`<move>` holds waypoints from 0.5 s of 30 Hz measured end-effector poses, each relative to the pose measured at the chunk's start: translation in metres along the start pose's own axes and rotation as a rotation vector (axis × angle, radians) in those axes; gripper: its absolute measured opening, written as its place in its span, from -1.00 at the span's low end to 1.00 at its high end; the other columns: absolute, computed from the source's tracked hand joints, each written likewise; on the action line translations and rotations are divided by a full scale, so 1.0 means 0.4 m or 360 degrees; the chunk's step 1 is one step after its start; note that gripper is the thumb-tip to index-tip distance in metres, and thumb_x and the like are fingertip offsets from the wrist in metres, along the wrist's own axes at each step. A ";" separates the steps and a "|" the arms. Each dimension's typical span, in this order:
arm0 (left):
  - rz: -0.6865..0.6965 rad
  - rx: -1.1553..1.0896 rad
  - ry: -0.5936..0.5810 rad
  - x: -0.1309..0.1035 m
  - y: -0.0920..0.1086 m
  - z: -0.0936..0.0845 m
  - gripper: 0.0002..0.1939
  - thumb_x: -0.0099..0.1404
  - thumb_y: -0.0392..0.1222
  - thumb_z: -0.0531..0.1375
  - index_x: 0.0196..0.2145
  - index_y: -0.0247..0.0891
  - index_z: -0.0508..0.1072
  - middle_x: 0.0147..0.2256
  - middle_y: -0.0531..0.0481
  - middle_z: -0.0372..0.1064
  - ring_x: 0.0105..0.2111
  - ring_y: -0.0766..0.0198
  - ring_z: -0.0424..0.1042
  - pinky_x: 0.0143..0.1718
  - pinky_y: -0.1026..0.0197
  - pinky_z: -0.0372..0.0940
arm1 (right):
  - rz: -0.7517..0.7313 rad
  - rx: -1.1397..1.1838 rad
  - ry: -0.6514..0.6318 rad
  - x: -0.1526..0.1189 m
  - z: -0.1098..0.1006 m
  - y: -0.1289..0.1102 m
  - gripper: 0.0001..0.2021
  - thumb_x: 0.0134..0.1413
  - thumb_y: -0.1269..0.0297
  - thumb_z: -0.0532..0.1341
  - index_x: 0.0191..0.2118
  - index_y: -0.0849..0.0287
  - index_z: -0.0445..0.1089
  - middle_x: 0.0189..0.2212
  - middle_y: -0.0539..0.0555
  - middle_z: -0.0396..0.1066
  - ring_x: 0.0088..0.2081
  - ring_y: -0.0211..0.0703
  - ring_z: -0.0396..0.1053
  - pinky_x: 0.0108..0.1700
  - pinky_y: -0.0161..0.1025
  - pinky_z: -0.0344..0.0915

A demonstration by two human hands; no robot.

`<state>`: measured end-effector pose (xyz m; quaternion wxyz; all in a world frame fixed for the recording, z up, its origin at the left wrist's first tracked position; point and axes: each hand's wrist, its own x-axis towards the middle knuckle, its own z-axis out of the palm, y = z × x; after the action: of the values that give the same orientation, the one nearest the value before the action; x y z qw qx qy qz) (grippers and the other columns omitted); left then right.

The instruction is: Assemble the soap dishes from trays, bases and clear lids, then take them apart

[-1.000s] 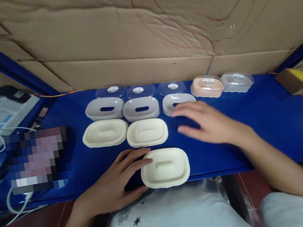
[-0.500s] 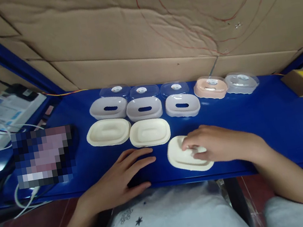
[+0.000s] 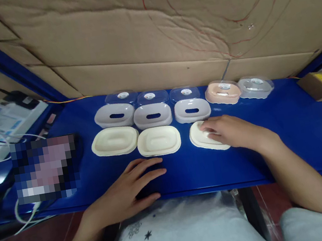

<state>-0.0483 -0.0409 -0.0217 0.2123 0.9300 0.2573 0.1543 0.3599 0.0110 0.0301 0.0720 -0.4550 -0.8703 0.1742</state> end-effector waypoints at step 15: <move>0.0029 -0.0011 0.0036 0.000 -0.004 0.002 -0.53 0.60 -0.07 0.28 0.38 -0.04 0.42 0.41 -0.13 0.34 0.30 -0.06 0.40 0.40 -0.16 0.29 | -0.0173 -0.0220 0.0524 0.038 -0.024 -0.007 -0.65 0.52 0.24 0.14 0.26 -0.04 0.52 0.17 0.11 0.64 0.19 0.15 0.60 0.27 0.16 0.49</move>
<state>-0.0489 -0.0398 -0.0232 0.2113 0.9297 0.2507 0.1677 0.3517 0.0241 0.0394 0.1915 -0.4334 -0.8800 0.0331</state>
